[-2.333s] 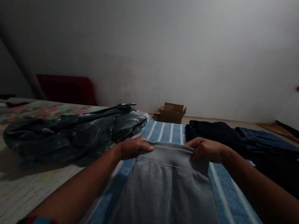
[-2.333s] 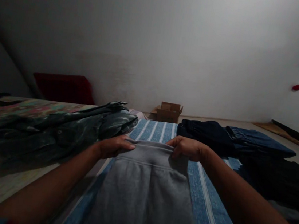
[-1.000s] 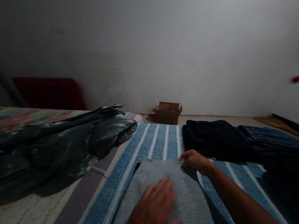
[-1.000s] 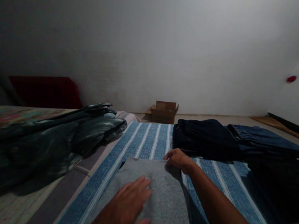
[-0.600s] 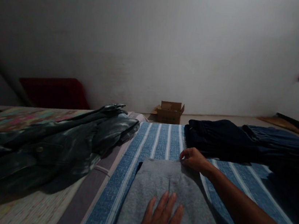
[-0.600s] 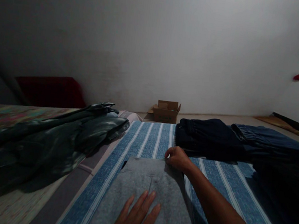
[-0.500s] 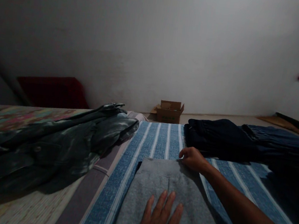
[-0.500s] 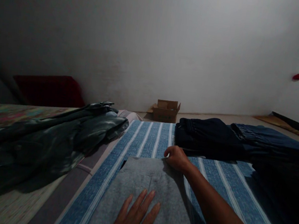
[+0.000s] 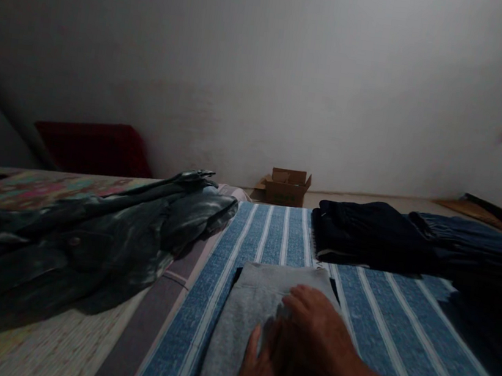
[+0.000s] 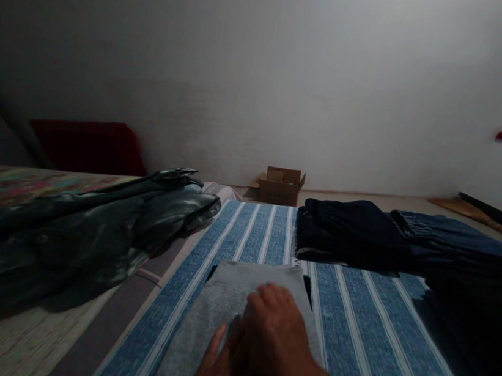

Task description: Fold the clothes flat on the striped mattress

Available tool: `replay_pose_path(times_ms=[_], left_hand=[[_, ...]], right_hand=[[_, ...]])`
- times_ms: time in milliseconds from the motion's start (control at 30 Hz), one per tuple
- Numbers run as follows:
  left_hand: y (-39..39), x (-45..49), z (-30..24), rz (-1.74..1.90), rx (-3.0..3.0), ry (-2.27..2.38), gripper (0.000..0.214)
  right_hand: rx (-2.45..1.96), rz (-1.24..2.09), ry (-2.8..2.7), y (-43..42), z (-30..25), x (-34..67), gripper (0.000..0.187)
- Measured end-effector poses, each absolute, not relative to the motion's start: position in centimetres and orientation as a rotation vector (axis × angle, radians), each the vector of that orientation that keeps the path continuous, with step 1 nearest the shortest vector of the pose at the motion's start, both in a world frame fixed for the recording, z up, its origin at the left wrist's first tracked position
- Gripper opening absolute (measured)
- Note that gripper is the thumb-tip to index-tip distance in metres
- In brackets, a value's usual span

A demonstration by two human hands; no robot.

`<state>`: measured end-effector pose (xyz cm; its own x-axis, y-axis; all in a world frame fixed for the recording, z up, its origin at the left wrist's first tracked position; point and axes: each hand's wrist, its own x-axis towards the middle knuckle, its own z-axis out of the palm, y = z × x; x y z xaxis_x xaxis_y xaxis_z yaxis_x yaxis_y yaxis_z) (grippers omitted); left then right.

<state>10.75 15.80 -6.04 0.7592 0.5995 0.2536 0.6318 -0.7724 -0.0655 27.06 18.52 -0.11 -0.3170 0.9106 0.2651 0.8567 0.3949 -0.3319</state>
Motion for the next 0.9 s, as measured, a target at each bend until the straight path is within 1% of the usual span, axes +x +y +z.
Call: replay_pose_path(times_ms=[100,167,233,367,500,633,900], left_hand=[[15.6,11.0,-5.8,-0.336,-2.833,-1.009,0.069],[15.4,11.0,-5.6,-0.313,-2.869,-1.073,0.076],[15.2,11.1,-5.2,-0.263,-2.930,-1.159,0.078],[14.8,11.7,-3.7,-0.163,-3.031,-1.356,0.074],[14.5,11.9,-1.5,-0.139,-3.068,-1.400,0.074],[14.1,10.3,0.0,-0.085,-2.993,-1.496,0.059],[13.1,8.0,-0.5,0.013,-2.813,-1.744,0.059]], right_hand=[[-1.550,0.255,-2.282,16.2,-2.0,26.0,0.039],[-1.616,0.310,-2.264,15.8,-3.0,26.0,0.045],[-1.627,0.334,-2.249,16.0,-3.5,26.3,0.047],[-1.610,0.354,-2.195,15.9,-2.9,26.5,0.045],[-1.614,0.345,-2.158,14.6,-1.8,26.3,0.043],[-1.651,0.295,-2.119,12.5,-1.7,26.2,0.046],[-1.678,0.201,-2.269,10.1,-3.1,25.7,0.057]])
